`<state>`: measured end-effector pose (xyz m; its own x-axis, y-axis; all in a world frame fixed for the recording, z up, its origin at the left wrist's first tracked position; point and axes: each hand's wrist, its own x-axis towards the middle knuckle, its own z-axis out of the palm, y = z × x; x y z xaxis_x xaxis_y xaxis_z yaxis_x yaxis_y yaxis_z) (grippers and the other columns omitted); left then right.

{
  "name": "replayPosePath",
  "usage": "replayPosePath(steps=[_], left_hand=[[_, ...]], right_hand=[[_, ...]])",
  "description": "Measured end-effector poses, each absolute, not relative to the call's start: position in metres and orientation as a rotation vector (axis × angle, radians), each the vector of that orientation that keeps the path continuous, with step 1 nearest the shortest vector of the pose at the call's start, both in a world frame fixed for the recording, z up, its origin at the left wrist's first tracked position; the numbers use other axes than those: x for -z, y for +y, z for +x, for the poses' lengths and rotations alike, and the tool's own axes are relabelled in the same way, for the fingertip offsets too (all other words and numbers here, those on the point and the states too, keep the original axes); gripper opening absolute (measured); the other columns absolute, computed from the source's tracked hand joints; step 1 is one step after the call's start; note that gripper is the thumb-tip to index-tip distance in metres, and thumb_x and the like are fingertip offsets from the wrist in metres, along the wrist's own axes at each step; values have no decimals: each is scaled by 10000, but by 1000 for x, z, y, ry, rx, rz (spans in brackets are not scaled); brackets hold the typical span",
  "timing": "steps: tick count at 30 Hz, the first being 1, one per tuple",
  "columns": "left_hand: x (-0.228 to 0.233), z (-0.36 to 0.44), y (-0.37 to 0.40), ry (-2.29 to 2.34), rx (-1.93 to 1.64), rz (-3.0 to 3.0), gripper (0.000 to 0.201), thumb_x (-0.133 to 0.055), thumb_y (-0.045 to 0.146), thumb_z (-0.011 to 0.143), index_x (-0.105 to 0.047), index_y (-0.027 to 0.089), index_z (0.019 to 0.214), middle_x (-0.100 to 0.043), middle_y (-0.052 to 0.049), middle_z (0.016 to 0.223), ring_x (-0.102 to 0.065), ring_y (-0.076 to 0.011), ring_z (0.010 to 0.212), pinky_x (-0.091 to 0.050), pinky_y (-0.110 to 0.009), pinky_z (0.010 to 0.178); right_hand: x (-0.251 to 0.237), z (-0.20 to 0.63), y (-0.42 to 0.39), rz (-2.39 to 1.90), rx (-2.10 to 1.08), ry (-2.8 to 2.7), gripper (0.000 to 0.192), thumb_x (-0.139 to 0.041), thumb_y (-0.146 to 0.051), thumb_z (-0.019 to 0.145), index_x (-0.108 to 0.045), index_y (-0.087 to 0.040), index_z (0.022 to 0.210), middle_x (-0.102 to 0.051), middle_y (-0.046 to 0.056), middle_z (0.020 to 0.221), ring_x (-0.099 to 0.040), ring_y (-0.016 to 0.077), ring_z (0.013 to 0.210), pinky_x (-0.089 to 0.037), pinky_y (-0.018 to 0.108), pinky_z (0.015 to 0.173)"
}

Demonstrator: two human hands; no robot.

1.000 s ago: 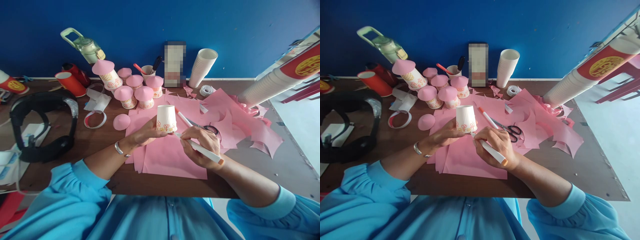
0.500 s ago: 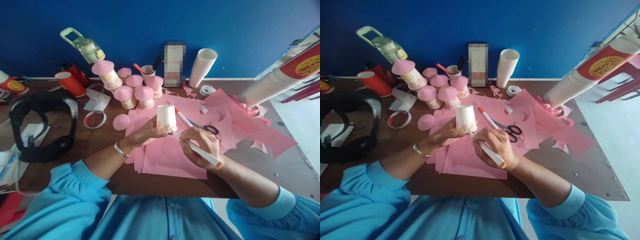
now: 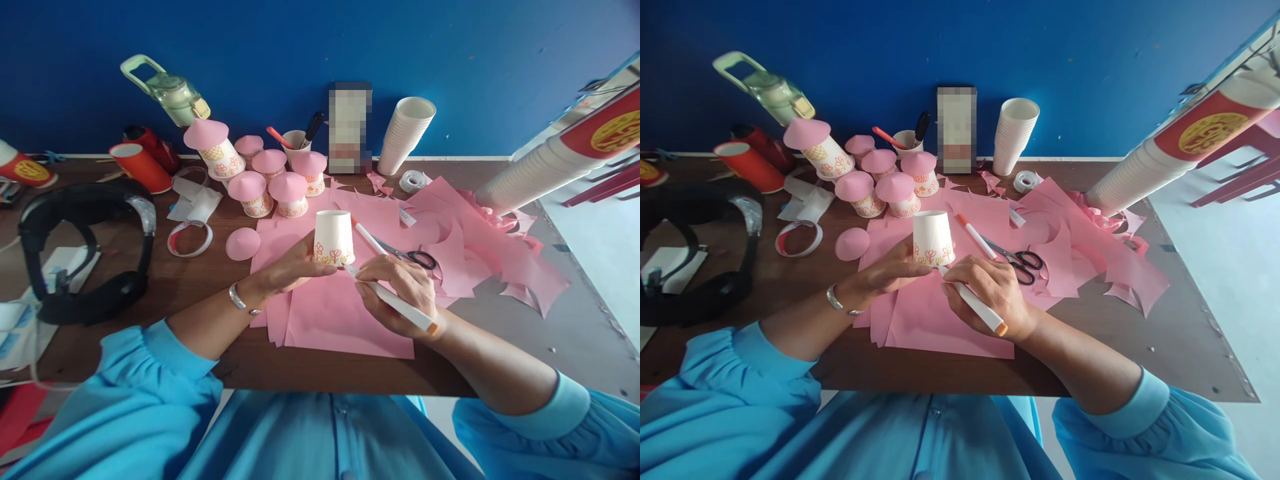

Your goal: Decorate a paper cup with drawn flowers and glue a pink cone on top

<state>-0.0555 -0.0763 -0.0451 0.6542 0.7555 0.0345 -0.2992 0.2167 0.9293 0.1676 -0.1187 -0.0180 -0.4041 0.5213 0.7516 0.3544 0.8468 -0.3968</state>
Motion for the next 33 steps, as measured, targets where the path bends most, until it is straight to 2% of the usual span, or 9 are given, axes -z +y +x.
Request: replayPosePath(steps=[3, 8, 14, 18, 22, 27, 30, 33], left_hand=[[46, -55, -76, 500, -773, 1126, 364, -888, 258, 823, -744, 223, 1155, -692, -50, 1041, -638, -192, 975, -534, -324, 874], [46, -54, -76, 520, -812, 1114, 509, -886, 274, 833, -684, 241, 1298, -724, -67, 1125, -673, -218, 1050, -545, -363, 948], [53, -54, -76, 504, -865, 1105, 635, -909, 248, 810, -634, 274, 1381, -732, -90, 1279, -689, -259, 1187, -544, -403, 1032], [53, -54, -76, 491, -865, 1139, 597, -891, 251, 838, -639, 287, 1378, -724, -97, 1365, -671, -285, 1295, -540, -401, 1062], [44, -51, -76, 487, -834, 1152, 508, -845, 297, 890, -673, 259, 1367, -713, -122, 1398, -677, -306, 1302, -541, -422, 1075], [39, -48, -77, 546, -779, 1111, 398, -783, 283, 949, -705, 225, 1335, -739, -126, 1291, -685, -264, 1249, -531, -384, 1074], [40, -49, -77, 516, -763, 1122, 431, -821, 305, 913, -695, 215, 1315, -729, -112, 1253, -679, -264, 1216, -535, -404, 1071], [41, -51, -78, 536, -765, 1147, 423, -854, 318, 882, -698, 205, 1258, -729, -90, 1148, -690, -245, 1100, -552, -400, 1003]], right_hand=[[17, 168, -118, -632, -219, -2030, 207, -647, -58, 934, -616, -223, 1054, -720, 0, 800, -731, 156, 686, -585, 262, 609], [23, 172, -115, -659, -160, -1938, 240, -655, -103, 969, -643, -229, 1173, -734, 51, 924, -749, 206, 835, -636, 336, 721], [34, 175, -113, -804, -349, -1804, 258, -631, -192, 1026, -616, -262, 1274, -734, 73, 1075, -767, 237, 943, -631, 400, 777], [33, 173, -113, -847, -351, -1818, 194, -640, -207, 1029, -626, -256, 1216, -733, 59, 1028, -766, 222, 926, -612, 367, 762], [30, 173, -113, -856, -344, -1815, 171, -641, -220, 1032, -627, -253, 1199, -728, 56, 1026, -763, 212, 911, -614, 354, 753], [29, 173, -113, -850, -327, -1823, 177, -638, -213, 1033, -629, -252, 1205, -731, 54, 1022, -759, 207, 921, -615, 343, 758], [28, 170, -114, -796, -291, -1886, 202, -632, -188, 1026, -624, -249, 1218, -752, 53, 1023, -762, 205, 920, -634, 341, 775], [27, 169, -115, -708, -253, -1949, 246, -633, -156, 1010, -622, -241, 1241, -771, 63, 1040, -770, 207, 918, -655, 345, 785]])
